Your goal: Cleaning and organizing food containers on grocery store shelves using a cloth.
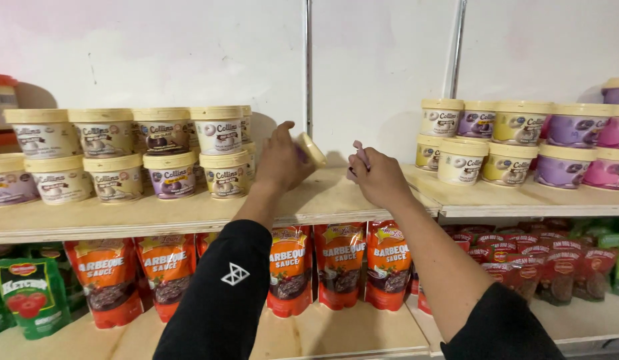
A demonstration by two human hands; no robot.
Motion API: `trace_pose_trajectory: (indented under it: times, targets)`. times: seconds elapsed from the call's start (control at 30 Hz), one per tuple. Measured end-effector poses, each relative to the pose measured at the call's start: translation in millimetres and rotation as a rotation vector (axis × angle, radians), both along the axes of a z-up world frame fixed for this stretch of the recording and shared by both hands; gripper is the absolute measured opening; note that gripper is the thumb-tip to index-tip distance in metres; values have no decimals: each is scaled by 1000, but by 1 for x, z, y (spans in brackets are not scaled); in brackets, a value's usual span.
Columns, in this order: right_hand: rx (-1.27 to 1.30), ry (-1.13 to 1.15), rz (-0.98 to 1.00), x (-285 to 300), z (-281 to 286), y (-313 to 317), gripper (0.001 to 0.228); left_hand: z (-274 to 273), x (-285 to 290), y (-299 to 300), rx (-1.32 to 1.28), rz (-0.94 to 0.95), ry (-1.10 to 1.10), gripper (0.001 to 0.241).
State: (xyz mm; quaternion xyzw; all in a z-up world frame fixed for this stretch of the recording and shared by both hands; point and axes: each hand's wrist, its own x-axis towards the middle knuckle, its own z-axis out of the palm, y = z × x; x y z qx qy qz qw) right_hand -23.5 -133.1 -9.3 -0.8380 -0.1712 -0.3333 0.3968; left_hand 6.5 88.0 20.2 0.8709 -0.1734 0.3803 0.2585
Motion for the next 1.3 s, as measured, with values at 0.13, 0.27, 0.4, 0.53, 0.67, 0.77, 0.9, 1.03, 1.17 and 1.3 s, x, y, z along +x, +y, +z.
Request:
trace_pose_trajectory:
  times: [0.13,0.27,0.4,0.53,0.67,0.77,0.9,1.03,1.17,1.3]
  targets:
    - [-90,30,-97,9,16,29,42,5,-57,-11,168,84,289,137]
    - [-3,199,-32,32,1,52,40,-23,-20,-8,81,42,277,132]
    - [168,96,165,50,5,42,37,-25,5,-7,8,76,399,111]
    - [161,55,242,50,-6,38,37,-16,-15,-6,-112,-89,379,106]
    - [338,158,180,40,3,36,41,-19,-13,-7,25,-163,256,97]
    - [358,182,115,33,9,39,48,-26,4,-5,-57,-223,129,74]
    - [201,163,56,14,15,47,61,-35,10,1,-289,-399,53,63]
    - [184,46,173,30,-1,41,74,-34,17,3,-324,-187,252,105]
    - [206,-69,365,32,5,40,83,-19,-3,6,-506,-595,439,104]
    - [211,77,383,23,9,44,87,-26,-14,2,-303,-353,204,134]
